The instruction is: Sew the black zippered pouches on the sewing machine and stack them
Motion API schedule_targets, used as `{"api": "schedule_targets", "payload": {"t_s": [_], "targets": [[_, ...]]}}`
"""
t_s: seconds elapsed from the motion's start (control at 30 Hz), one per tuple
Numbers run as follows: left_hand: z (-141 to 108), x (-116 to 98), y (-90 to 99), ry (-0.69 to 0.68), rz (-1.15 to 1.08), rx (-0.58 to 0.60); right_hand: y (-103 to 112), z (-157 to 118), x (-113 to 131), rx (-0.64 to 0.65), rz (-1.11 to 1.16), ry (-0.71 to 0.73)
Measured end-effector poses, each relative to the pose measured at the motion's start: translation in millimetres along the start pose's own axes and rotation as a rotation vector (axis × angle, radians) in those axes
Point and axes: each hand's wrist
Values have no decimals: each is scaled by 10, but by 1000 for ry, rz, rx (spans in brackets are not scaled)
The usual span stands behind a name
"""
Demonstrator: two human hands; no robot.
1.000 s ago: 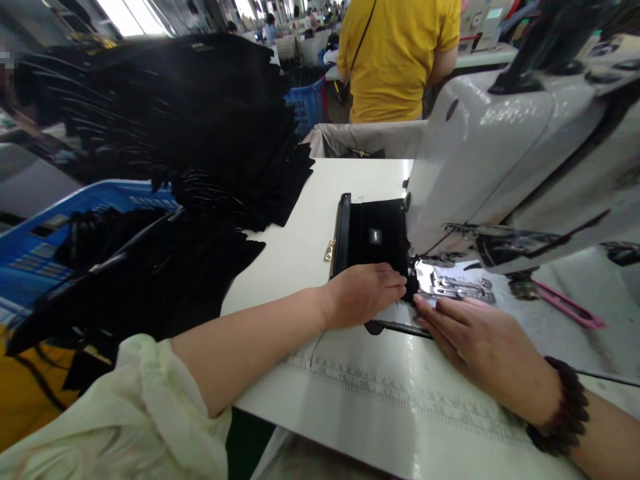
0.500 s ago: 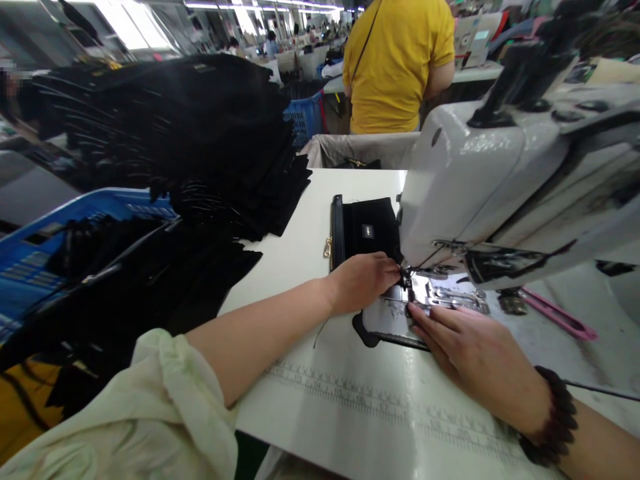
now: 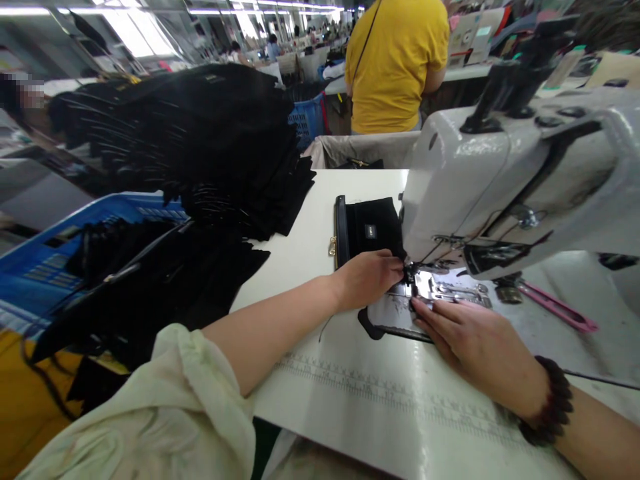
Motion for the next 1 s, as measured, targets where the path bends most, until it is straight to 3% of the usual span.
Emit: {"api": "schedule_targets", "payload": {"t_s": [0.27,0.4,0.53,0.6,0.7,0.77,0.87,1.0], "targets": [[-17,-46,-21,16,-10,3,-4,-1,0,15,1,-12],[1,35,-28,12,-51,18,-6,12,5,31,18,-25],[-105,177,89,155,-200,-12,10,20,-5,35,27,-37],[-236,150,208,216,-261,29,42,7,-17,45,56,-24],[-473,-119,383,260,-352,157,121,-55,-27,56,147,98],[-596,-395,442,258,-346,152,179,-115,-19,28,198,220],[-665,-752,417,222,-250,101,254,-183,12,-50,207,293],[-612,-934,306,192,-200,-41,315,-198,55,-129,104,252]]}}
Point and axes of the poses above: each hand's wrist, its own z-axis towards the middle knuckle, its own y-axis out of the back of the hand, x = y × z, and after that the axes turned 10 degrees about x, right-handed
